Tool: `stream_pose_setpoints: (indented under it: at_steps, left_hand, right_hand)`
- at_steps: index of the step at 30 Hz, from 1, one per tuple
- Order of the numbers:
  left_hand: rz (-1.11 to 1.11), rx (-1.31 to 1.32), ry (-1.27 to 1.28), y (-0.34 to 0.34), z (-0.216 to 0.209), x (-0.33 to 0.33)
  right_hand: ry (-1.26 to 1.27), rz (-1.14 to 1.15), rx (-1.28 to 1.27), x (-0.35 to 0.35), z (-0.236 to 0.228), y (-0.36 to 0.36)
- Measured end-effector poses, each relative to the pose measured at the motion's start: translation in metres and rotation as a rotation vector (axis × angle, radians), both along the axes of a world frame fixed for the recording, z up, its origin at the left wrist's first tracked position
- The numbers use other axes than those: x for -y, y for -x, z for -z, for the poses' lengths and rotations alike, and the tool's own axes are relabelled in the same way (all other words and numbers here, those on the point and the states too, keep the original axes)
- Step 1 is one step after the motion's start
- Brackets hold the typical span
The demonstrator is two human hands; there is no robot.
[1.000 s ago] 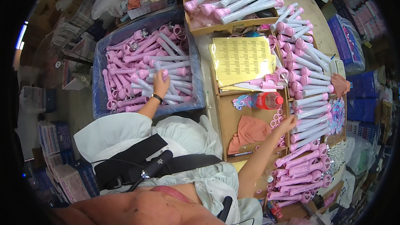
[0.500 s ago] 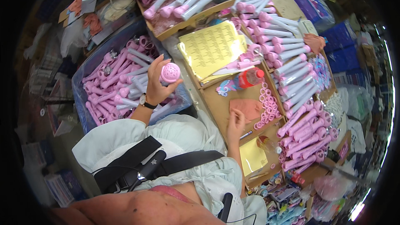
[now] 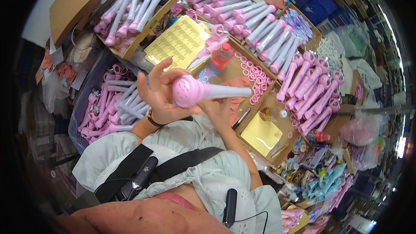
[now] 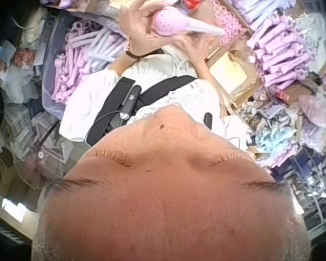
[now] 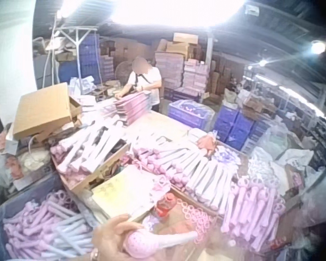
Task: The person assembles pink and white baton-like objects by inserting a white rod into a pink spherical head. They repeatedly pick up components, align and insert them, then place the assembled batons into a nearby bin. The person also retrieves more components from a large crate and continues the assembly process.
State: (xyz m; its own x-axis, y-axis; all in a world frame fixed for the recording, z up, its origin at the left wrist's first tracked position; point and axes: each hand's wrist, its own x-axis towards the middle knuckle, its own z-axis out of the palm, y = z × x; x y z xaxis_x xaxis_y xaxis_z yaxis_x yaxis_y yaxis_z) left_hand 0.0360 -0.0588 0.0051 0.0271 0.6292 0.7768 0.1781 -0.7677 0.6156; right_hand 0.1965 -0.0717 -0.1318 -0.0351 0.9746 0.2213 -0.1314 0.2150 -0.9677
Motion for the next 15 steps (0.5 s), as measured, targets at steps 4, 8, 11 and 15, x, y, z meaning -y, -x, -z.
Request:
stream_pose_setpoints:
  at_steps: [4,8,11,15]
  left_hand:
    - [0.105,0.333,0.237,0.006,0.019,-0.008]
    - [0.130,0.219,0.483,0.024,0.039,-0.008]
    - [0.250,0.323,0.627,0.024,0.053,-0.002]
    - [0.251,0.361,0.800,0.021,0.062,-0.004]
  right_hand:
    - [0.401,-0.147,-0.950,0.020,-0.023,-0.047]
    - [0.409,0.269,-0.837,0.026,-0.048,-0.091]
    - [0.283,0.351,-0.691,0.033,-0.059,-0.113]
    - [0.119,0.445,-0.655,0.037,-0.067,-0.135]
